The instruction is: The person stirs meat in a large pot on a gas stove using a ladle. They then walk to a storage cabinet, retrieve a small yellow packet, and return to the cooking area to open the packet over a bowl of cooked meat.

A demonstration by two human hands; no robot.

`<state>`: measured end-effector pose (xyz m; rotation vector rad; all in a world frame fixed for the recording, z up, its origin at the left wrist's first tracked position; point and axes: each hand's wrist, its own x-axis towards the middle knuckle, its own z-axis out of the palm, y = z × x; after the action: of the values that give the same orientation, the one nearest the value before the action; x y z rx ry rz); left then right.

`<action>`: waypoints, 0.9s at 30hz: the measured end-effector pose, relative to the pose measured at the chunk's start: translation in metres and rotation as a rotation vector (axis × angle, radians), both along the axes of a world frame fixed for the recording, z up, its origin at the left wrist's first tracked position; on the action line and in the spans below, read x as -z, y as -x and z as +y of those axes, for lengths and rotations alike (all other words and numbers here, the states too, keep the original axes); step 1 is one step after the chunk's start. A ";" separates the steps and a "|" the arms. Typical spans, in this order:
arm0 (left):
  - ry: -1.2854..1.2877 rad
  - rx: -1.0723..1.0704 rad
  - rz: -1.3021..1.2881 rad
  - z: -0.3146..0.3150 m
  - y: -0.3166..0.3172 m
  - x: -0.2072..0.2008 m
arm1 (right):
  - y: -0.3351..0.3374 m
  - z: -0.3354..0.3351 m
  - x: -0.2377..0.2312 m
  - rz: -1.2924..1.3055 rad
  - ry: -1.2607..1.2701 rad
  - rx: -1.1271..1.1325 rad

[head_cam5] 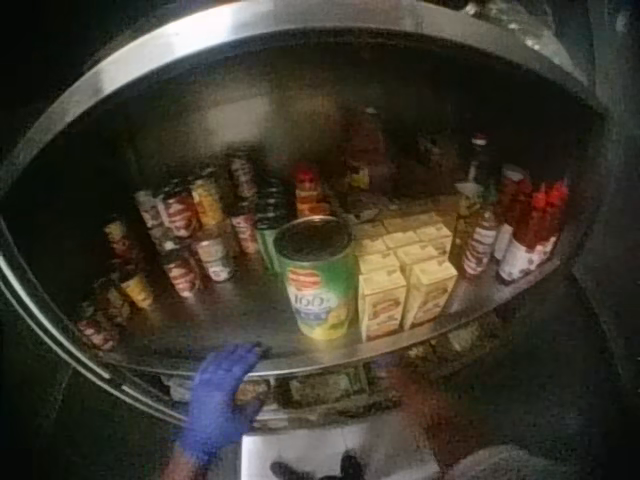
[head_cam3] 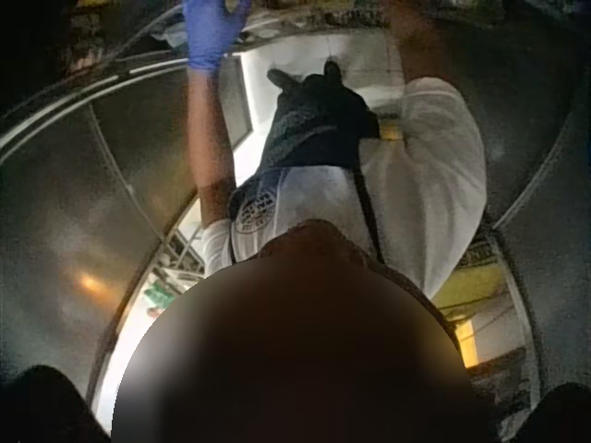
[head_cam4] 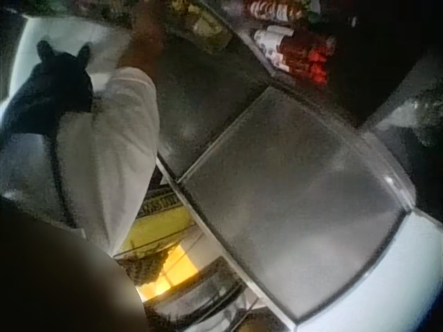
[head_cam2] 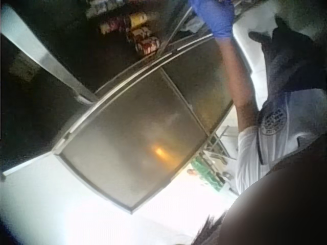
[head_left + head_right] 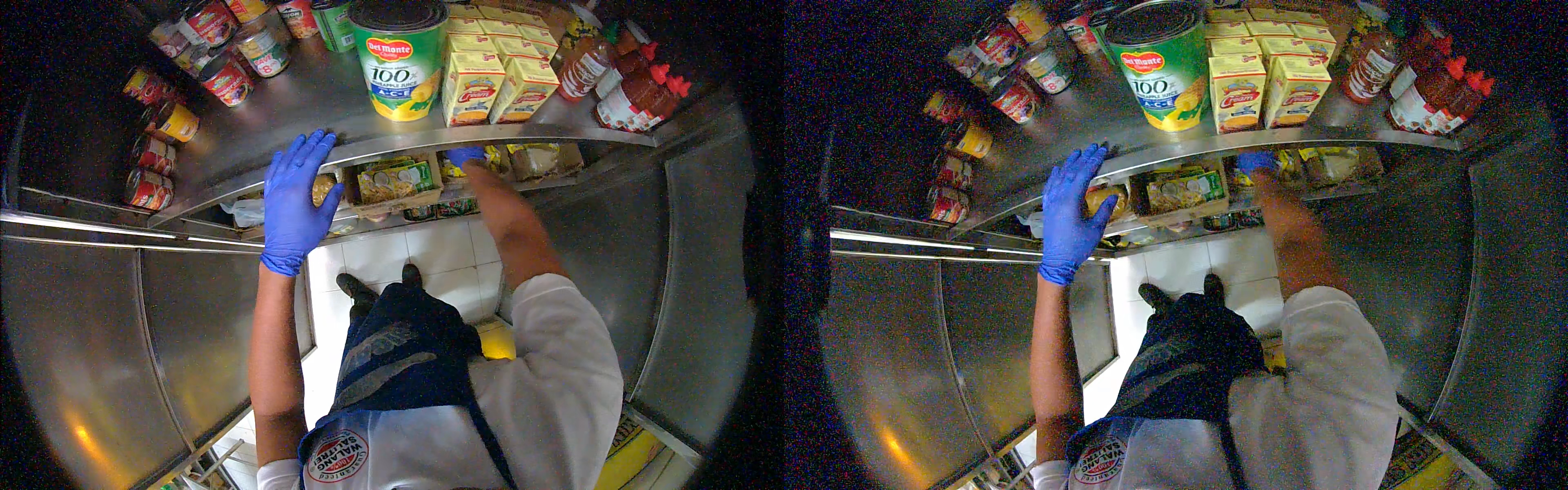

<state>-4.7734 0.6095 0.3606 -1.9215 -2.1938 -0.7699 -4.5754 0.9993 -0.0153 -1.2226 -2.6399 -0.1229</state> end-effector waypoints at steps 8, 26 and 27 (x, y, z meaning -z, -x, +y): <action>0.004 -0.029 0.012 -0.002 0.002 0.003 | -0.053 0.021 -0.089 0.344 0.348 -0.060; -0.111 -0.026 0.007 -0.004 -0.007 0.004 | -0.115 -0.100 -0.195 0.740 0.938 -0.156; -0.147 0.009 -0.118 -0.007 -0.012 0.007 | -0.120 -0.105 -0.189 1.078 1.351 -0.194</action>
<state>-4.7612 0.6022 0.3538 -1.8605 -2.1275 -1.0396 -4.4553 0.8942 0.1739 -0.7601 -1.5929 1.9401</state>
